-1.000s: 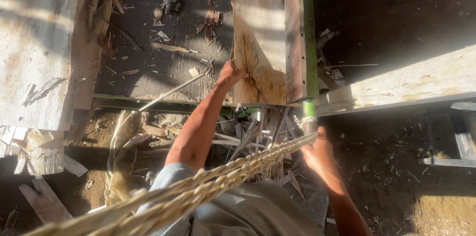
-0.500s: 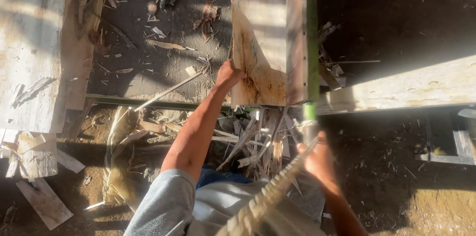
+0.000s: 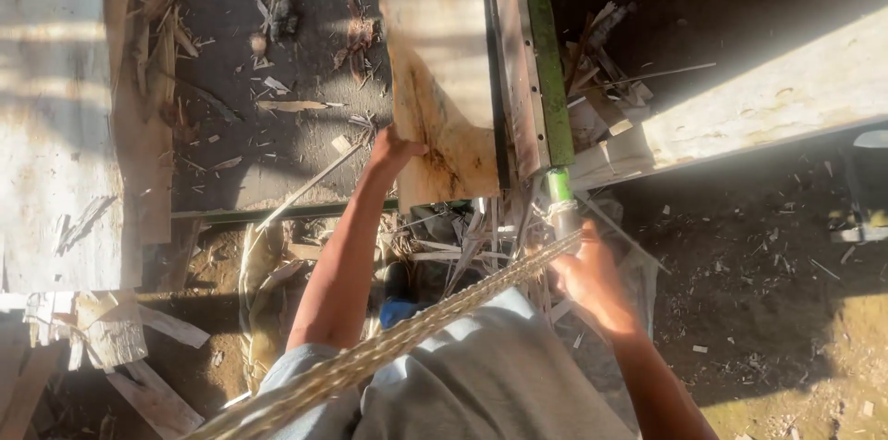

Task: Feeding and sorting thin sheets of wood veneer through a processing machine.

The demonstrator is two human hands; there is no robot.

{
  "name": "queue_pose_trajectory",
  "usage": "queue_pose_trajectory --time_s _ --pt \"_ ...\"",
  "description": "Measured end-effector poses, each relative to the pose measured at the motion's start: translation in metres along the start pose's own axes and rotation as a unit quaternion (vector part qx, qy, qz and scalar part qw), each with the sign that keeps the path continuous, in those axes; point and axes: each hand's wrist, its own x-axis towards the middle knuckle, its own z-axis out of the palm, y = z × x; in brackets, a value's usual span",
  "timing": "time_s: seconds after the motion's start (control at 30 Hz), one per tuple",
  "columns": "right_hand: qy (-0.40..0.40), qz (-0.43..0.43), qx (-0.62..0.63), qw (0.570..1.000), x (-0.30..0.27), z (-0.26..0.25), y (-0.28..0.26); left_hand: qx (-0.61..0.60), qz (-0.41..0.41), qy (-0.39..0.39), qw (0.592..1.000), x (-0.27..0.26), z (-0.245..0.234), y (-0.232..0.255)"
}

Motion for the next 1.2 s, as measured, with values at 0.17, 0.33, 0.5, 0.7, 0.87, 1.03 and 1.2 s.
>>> queue_pose_trajectory --time_s 0.17,0.33,0.5,0.7,0.87,1.03,1.2 --pt "0.018 -0.018 0.059 0.998 -0.014 -0.01 -0.013 0.034 -0.023 0.006 0.999 -0.035 -0.023 -0.029" --pt "0.018 -0.029 0.06 0.998 -0.013 -0.01 -0.009 0.085 -0.018 0.055 0.995 -0.112 -0.018 0.022" --pt "0.011 -0.123 0.136 0.983 0.002 -0.008 0.016 0.395 0.036 0.24 0.886 -0.131 0.046 0.007" --pt "0.014 -0.143 0.127 0.981 0.003 -0.007 0.012 0.423 0.071 0.078 0.9 -0.136 0.112 0.022" --pt "-0.012 -0.189 0.233 0.954 -0.001 -0.009 0.025 0.422 0.069 0.093 0.899 -0.107 0.122 0.008" --pt "-0.074 -0.174 0.412 0.892 0.008 -0.007 0.063 0.423 0.106 0.154 0.887 -0.063 0.125 -0.007" --pt "-0.025 -0.198 0.37 0.907 0.121 0.03 0.164 0.412 0.113 0.193 0.883 -0.045 0.12 0.004"
